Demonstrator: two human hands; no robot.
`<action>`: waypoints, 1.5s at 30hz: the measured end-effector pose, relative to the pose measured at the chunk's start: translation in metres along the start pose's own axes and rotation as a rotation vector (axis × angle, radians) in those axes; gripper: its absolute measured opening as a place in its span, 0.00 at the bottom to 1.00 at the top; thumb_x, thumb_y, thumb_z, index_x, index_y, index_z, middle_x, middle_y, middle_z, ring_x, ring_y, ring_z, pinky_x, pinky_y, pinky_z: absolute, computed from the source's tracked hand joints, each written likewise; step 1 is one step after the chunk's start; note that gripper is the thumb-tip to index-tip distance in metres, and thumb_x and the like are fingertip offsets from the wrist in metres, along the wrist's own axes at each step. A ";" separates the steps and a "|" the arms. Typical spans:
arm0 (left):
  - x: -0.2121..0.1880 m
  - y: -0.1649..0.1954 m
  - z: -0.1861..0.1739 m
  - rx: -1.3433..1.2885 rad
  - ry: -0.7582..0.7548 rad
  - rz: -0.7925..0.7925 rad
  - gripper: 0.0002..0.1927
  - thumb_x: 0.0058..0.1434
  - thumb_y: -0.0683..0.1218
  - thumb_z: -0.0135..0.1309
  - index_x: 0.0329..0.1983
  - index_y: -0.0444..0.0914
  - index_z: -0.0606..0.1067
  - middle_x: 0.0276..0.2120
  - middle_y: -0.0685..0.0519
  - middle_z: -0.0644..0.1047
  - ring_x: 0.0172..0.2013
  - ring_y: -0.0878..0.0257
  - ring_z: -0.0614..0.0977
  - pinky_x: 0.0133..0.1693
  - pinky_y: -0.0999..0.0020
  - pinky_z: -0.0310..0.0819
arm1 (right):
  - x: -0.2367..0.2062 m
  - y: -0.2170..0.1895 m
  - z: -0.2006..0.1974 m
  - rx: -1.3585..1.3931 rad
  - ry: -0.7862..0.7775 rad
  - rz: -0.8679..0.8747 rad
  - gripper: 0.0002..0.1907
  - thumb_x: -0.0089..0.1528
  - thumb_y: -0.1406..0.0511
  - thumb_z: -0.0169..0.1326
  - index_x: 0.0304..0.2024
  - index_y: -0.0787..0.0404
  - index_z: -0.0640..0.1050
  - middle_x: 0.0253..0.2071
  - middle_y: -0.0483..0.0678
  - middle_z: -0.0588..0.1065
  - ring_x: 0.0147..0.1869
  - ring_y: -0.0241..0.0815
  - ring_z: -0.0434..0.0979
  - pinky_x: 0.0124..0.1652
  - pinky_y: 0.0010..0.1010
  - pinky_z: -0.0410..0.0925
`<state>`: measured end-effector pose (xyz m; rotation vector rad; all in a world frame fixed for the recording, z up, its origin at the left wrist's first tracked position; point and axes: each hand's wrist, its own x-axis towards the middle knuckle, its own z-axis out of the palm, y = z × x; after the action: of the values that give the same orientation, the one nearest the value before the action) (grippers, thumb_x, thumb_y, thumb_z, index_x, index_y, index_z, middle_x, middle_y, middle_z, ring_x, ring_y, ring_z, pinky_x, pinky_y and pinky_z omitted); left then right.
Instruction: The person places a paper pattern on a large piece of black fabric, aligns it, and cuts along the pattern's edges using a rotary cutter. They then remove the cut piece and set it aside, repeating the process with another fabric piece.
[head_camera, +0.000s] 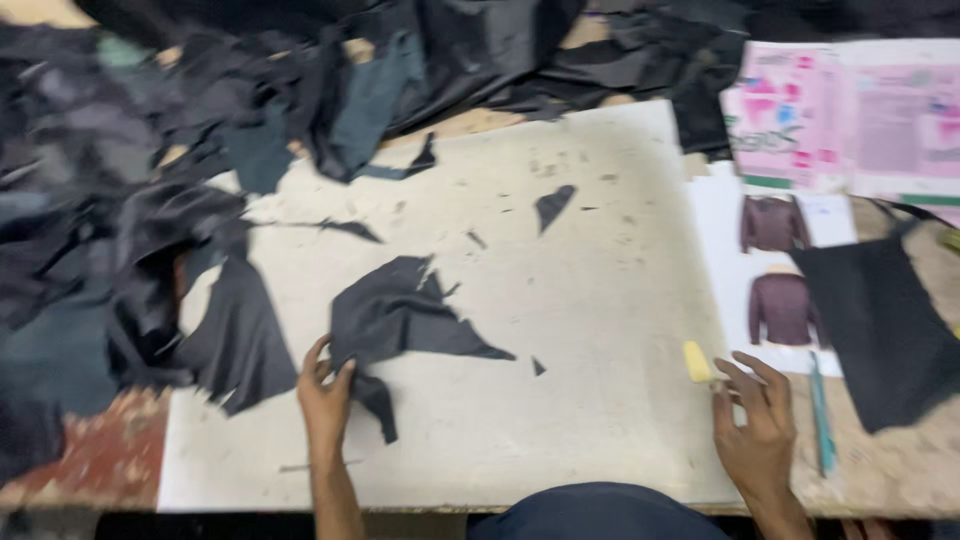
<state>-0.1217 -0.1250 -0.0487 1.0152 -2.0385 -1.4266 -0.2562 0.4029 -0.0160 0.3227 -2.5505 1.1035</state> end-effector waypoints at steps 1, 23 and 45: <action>-0.002 0.000 -0.006 0.055 0.029 0.049 0.31 0.59 0.35 0.60 0.67 0.38 0.70 0.40 0.44 0.80 0.39 0.62 0.82 0.36 0.70 0.74 | -0.001 -0.007 0.006 0.010 -0.036 0.007 0.17 0.64 0.73 0.56 0.55 0.61 0.79 0.61 0.53 0.70 0.50 0.45 0.80 0.47 0.30 0.77; -0.033 0.000 -0.012 0.061 -0.133 0.263 0.23 0.60 0.50 0.64 0.52 0.30 0.80 0.49 0.40 0.83 0.52 0.53 0.84 0.55 0.63 0.75 | 0.010 -0.228 0.174 0.139 -0.714 -0.432 0.46 0.55 0.60 0.65 0.73 0.49 0.58 0.71 0.57 0.57 0.70 0.60 0.61 0.63 0.48 0.61; 0.102 0.010 -0.239 0.054 -0.224 0.647 0.10 0.61 0.43 0.63 0.44 0.34 0.80 0.43 0.46 0.80 0.48 0.49 0.81 0.51 0.58 0.75 | -0.036 -0.487 0.416 0.508 -0.580 -0.585 0.28 0.50 0.78 0.58 0.54 0.65 0.76 0.52 0.59 0.77 0.56 0.56 0.80 0.53 0.36 0.72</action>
<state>-0.0183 -0.3453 0.0423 0.1633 -2.2760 -1.1672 -0.1497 -0.2285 0.0246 1.5990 -2.2743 1.5357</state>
